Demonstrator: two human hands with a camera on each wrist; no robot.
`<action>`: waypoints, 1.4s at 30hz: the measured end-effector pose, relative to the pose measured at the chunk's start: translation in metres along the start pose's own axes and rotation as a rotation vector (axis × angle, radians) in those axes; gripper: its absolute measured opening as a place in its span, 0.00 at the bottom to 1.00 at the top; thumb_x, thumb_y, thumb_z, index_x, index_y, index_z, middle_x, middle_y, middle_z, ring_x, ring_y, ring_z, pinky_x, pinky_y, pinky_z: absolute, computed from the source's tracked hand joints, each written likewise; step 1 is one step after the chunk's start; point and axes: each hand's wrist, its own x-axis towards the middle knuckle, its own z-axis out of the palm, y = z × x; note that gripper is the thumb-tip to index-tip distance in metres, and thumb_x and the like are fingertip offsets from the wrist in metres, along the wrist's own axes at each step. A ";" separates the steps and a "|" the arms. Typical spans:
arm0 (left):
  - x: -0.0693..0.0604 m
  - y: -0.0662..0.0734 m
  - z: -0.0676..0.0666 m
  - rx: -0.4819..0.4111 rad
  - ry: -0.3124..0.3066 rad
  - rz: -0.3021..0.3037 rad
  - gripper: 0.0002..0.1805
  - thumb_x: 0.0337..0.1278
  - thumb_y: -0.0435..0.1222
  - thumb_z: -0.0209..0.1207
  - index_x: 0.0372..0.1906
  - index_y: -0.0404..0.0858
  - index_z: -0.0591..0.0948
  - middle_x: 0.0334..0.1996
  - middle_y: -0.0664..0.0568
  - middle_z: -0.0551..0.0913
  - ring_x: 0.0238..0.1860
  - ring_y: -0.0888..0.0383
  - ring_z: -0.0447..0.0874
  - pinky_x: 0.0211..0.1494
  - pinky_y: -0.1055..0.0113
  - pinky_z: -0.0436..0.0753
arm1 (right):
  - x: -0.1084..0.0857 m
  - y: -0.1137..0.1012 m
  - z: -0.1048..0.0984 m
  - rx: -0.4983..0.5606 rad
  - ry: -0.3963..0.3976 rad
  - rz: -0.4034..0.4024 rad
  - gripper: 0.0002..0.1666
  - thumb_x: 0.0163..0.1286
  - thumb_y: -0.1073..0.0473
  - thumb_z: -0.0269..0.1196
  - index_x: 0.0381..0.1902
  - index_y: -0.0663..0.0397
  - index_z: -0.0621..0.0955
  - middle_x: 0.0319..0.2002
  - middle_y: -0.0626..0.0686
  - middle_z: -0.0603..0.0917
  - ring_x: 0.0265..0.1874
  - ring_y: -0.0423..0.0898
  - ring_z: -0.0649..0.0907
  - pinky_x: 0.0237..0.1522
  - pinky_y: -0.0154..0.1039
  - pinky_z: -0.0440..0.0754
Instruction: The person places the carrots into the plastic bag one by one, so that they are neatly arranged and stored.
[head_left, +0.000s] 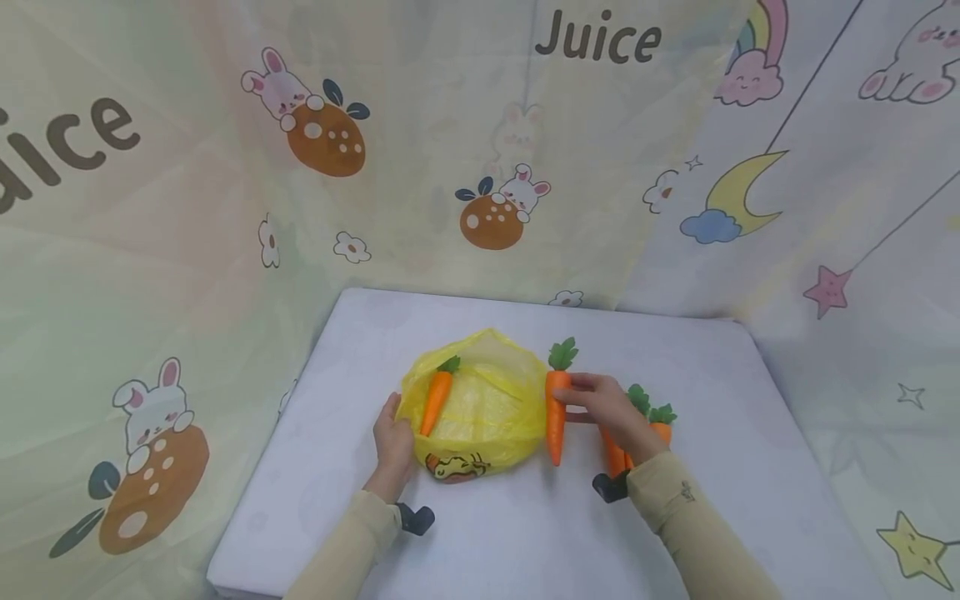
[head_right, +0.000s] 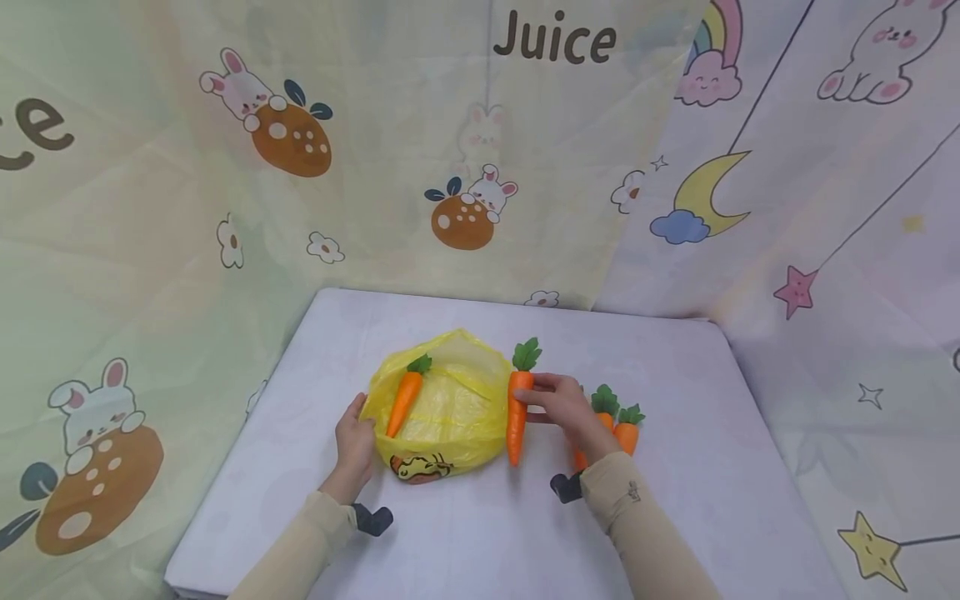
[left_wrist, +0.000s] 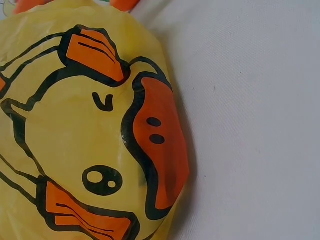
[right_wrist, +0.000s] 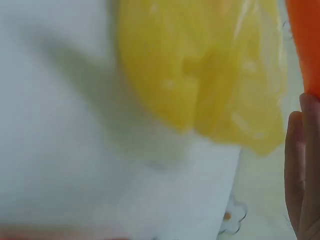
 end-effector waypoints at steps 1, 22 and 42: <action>0.000 0.000 0.000 0.002 0.003 -0.003 0.38 0.65 0.22 0.34 0.81 0.36 0.50 0.80 0.44 0.51 0.79 0.46 0.49 0.78 0.52 0.57 | -0.001 -0.006 0.004 0.023 -0.025 -0.015 0.44 0.65 0.47 0.72 0.71 0.64 0.70 0.64 0.63 0.76 0.55 0.57 0.82 0.53 0.51 0.85; 0.003 -0.001 -0.004 -0.014 0.004 -0.025 0.36 0.69 0.24 0.36 0.81 0.38 0.50 0.81 0.45 0.50 0.79 0.48 0.48 0.79 0.52 0.55 | 0.002 -0.090 0.063 0.319 -0.360 -0.166 0.34 0.71 0.55 0.66 0.70 0.64 0.70 0.63 0.61 0.77 0.60 0.60 0.79 0.59 0.54 0.81; 0.002 0.000 -0.005 -0.006 -0.018 -0.032 0.33 0.74 0.27 0.37 0.81 0.37 0.51 0.81 0.45 0.49 0.78 0.45 0.50 0.77 0.49 0.59 | 0.051 -0.049 0.103 0.320 -0.193 -0.037 0.31 0.73 0.60 0.64 0.68 0.70 0.70 0.63 0.65 0.76 0.59 0.61 0.80 0.61 0.56 0.79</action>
